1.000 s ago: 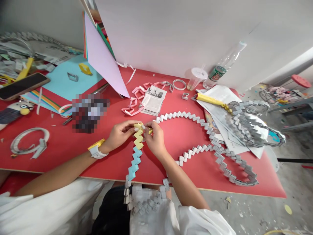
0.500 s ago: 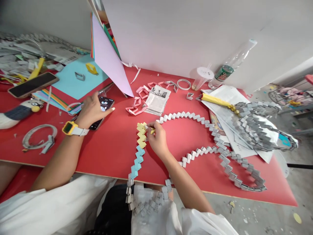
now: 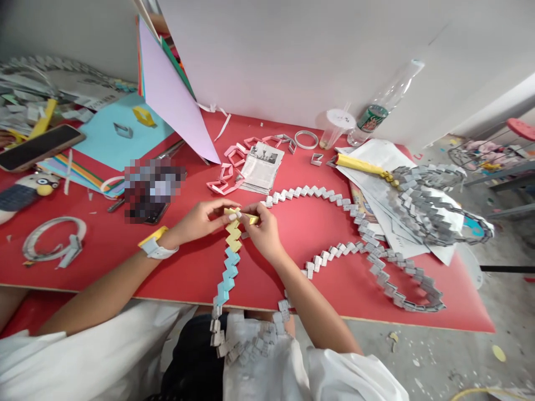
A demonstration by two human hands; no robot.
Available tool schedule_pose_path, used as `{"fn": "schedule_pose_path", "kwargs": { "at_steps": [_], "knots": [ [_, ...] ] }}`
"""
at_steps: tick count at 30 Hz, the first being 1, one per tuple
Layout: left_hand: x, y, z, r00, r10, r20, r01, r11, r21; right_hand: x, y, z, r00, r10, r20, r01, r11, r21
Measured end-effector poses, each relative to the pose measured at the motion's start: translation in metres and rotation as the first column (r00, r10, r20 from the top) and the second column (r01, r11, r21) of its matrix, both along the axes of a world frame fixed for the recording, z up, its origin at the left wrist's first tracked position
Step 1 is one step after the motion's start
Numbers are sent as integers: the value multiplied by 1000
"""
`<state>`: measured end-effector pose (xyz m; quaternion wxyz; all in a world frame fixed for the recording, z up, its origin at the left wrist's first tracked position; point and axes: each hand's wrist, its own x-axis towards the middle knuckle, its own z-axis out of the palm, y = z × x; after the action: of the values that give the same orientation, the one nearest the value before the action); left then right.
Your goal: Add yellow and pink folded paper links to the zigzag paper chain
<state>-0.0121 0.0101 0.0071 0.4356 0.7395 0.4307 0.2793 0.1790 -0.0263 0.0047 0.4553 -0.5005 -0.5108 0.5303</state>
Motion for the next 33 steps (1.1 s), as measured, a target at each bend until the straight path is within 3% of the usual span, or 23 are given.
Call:
{"fn": "schedule_pose_path", "kwargs": {
  "at_steps": [7,12,16,24,29,33],
  "knots": [
    [2,2,-17,971,67,231,-36,990,-135,13,4,7,958,179,-224,-189,982,-24],
    [3,-1,-16,947,94,306,-48,986,-157,12,5,2,988,120,-99,-123,992,-30],
    [6,-6,-14,950,32,312,11,991,-135,9,2,2,994,105,32,-105,994,22],
    [4,-4,-12,963,78,256,-54,993,-101,9,0,0,997,72,24,-73,997,25],
    [2,-2,-15,966,61,253,-42,996,-80,5,-2,-1,967,-47,248,-21,964,266],
    [-1,-3,-16,967,69,244,-64,998,-27,4,-3,-2,946,-97,308,-33,921,389]
  ]
}}
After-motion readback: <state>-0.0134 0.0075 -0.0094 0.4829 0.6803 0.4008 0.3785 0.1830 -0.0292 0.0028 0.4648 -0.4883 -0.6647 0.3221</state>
